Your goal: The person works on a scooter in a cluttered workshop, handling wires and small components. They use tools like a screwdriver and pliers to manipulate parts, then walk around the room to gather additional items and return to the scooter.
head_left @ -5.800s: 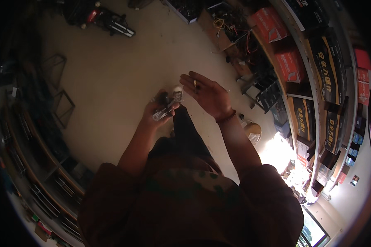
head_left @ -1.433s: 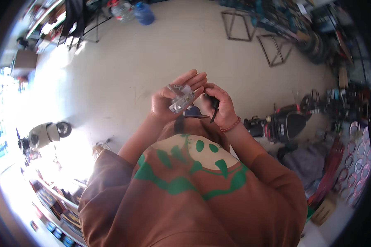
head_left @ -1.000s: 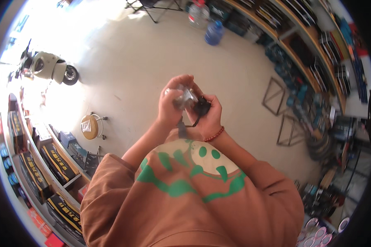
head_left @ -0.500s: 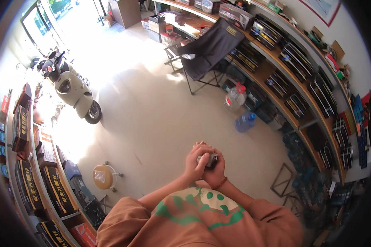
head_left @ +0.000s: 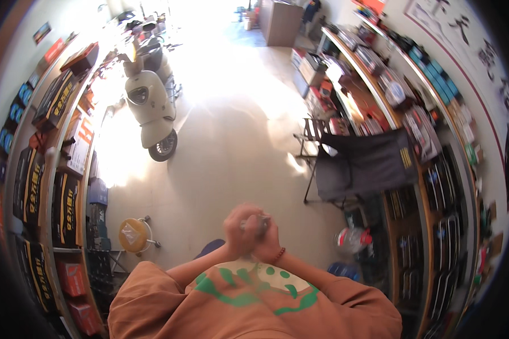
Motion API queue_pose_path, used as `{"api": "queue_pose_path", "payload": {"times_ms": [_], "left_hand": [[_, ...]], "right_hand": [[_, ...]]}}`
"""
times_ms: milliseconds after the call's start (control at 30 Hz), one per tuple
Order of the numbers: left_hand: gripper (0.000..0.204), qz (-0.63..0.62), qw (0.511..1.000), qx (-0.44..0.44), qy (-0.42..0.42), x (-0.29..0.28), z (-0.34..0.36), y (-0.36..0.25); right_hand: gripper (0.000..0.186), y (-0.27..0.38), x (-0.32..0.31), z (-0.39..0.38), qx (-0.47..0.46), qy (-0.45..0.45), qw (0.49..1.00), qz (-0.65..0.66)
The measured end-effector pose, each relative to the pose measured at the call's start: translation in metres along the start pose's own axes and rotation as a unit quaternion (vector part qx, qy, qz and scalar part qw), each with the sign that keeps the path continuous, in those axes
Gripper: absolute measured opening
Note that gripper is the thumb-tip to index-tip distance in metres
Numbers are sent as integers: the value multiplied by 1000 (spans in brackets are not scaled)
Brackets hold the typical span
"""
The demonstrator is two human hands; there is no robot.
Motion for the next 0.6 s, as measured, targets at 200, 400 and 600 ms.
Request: {"api": "queue_pose_path", "payload": {"times_ms": [200, 400, 600], "left_hand": [[6, 40, 994, -10, -98, 4, 125, 76], [3, 75, 992, 45, -88, 39, 299, 147], [3, 29, 998, 62, -16, 84, 459, 191]], "right_hand": [[19, 44, 53, 152, 103, -103, 989, 1], [32, 121, 95, 315, 71, -95, 993, -9], [31, 199, 172, 425, -31, -68, 996, -51]]}}
Point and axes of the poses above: each hand's wrist, its own z-axis towards the middle knuckle, its own x-axis out of the palm, y = z × x, the point moved 1 cm from there along z, towards the middle knuckle, and after that the axes turned 12 degrees about z, right-handed, at the moved point
